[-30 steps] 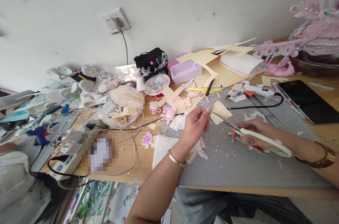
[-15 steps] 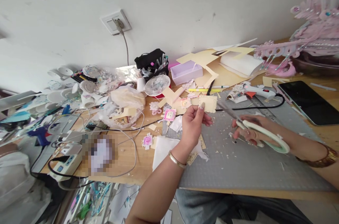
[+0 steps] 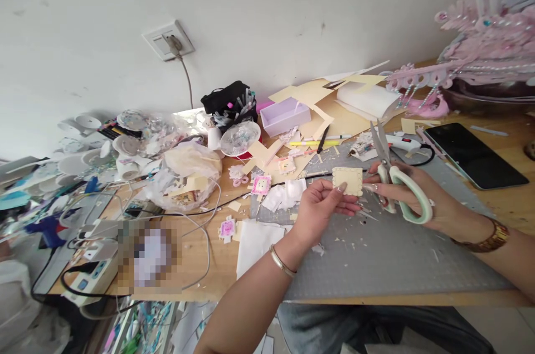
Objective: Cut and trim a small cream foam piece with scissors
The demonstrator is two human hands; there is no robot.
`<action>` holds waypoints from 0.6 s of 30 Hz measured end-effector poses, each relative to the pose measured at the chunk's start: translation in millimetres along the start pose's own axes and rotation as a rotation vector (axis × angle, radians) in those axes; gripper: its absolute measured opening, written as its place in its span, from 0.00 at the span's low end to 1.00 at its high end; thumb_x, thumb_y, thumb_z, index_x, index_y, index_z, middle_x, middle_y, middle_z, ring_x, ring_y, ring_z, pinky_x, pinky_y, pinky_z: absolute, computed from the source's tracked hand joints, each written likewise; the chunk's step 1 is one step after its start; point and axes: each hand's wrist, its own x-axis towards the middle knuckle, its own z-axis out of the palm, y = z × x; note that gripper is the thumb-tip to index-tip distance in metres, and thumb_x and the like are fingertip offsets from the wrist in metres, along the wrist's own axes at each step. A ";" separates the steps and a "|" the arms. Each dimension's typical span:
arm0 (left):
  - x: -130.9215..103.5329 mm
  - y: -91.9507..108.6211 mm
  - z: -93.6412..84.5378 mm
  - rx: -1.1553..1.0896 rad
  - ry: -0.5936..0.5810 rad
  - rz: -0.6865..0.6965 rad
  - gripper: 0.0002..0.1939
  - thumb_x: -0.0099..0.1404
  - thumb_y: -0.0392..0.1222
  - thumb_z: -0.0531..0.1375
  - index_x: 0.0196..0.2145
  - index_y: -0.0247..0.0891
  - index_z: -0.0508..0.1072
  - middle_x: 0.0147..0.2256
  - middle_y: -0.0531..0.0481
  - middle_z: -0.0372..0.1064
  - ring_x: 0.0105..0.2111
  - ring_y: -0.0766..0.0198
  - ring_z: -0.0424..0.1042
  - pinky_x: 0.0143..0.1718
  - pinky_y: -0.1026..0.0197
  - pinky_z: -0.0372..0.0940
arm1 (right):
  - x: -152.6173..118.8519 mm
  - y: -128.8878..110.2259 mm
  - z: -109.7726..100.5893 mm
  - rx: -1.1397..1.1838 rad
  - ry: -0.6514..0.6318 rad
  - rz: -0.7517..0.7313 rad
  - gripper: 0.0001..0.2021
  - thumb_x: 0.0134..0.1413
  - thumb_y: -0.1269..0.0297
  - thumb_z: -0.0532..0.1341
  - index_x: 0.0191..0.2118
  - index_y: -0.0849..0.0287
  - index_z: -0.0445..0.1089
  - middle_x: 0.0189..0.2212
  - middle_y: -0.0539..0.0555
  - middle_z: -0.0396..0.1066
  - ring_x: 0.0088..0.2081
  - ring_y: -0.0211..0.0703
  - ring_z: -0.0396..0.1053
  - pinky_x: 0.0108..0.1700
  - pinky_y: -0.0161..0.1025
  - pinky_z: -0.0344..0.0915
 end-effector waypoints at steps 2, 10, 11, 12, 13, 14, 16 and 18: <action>0.0 -1.1 -0.5 0.005 -0.012 -0.008 0.26 0.52 0.56 0.74 0.31 0.37 0.65 0.27 0.46 0.80 0.25 0.61 0.79 0.27 0.64 0.72 | 0.5 0.8 -0.6 -0.026 -0.002 -0.001 0.25 0.25 0.57 0.76 0.36 0.54 0.72 0.29 0.48 0.76 0.22 0.35 0.66 0.20 0.32 0.65; -0.4 -1.7 -2.4 0.115 -0.030 -0.081 0.29 0.49 0.60 0.74 0.32 0.38 0.64 0.29 0.45 0.80 0.25 0.58 0.79 0.27 0.61 0.72 | -1.8 -3.5 -1.5 -0.093 0.031 -0.017 0.26 0.26 0.54 0.75 0.36 0.53 0.69 0.26 0.47 0.74 0.20 0.36 0.64 0.19 0.34 0.61; -0.3 -0.7 -3.6 0.161 -0.043 -0.105 0.29 0.48 0.60 0.74 0.32 0.38 0.65 0.29 0.45 0.79 0.25 0.59 0.79 0.27 0.62 0.71 | -1.6 -4.5 -1.8 -0.104 0.036 -0.027 0.26 0.25 0.53 0.75 0.36 0.53 0.69 0.27 0.47 0.75 0.20 0.36 0.64 0.19 0.34 0.60; -0.1 0.5 -4.9 0.210 -0.055 -0.126 0.29 0.48 0.60 0.74 0.32 0.37 0.67 0.30 0.45 0.79 0.25 0.60 0.79 0.26 0.63 0.70 | -1.2 -5.4 -2.1 -0.121 0.034 -0.036 0.27 0.25 0.53 0.75 0.36 0.53 0.69 0.27 0.48 0.76 0.20 0.36 0.63 0.19 0.34 0.60; 0.2 1.6 -6.2 0.255 -0.063 -0.138 0.28 0.48 0.60 0.74 0.32 0.37 0.69 0.30 0.45 0.79 0.25 0.61 0.78 0.26 0.64 0.69 | -0.6 -6.0 -2.5 -0.144 0.028 -0.045 0.27 0.25 0.52 0.75 0.35 0.53 0.69 0.26 0.48 0.76 0.19 0.36 0.62 0.19 0.34 0.59; 0.5 2.6 -7.3 0.289 -0.065 -0.139 0.27 0.48 0.60 0.74 0.32 0.36 0.71 0.31 0.45 0.79 0.26 0.62 0.78 0.26 0.65 0.69 | 0.0 -6.3 -2.9 -0.171 0.016 -0.056 0.27 0.25 0.52 0.75 0.35 0.53 0.69 0.26 0.48 0.76 0.19 0.36 0.62 0.19 0.34 0.59; 1.0 3.9 -8.8 0.319 -0.047 -0.119 0.25 0.50 0.61 0.73 0.30 0.36 0.72 0.30 0.46 0.78 0.26 0.63 0.78 0.27 0.65 0.69 | 1.4 -5.4 -3.6 -0.225 -0.016 -0.090 0.26 0.25 0.51 0.76 0.34 0.54 0.69 0.24 0.48 0.75 0.19 0.36 0.61 0.20 0.34 0.58; 1.4 4.3 -8.6 0.322 -0.030 -0.109 0.25 0.52 0.62 0.71 0.28 0.36 0.73 0.26 0.49 0.76 0.25 0.62 0.78 0.27 0.65 0.69 | 2.6 -2.7 -4.3 -0.255 -0.047 -0.142 0.26 0.26 0.51 0.76 0.33 0.54 0.69 0.23 0.49 0.75 0.21 0.38 0.64 0.22 0.35 0.60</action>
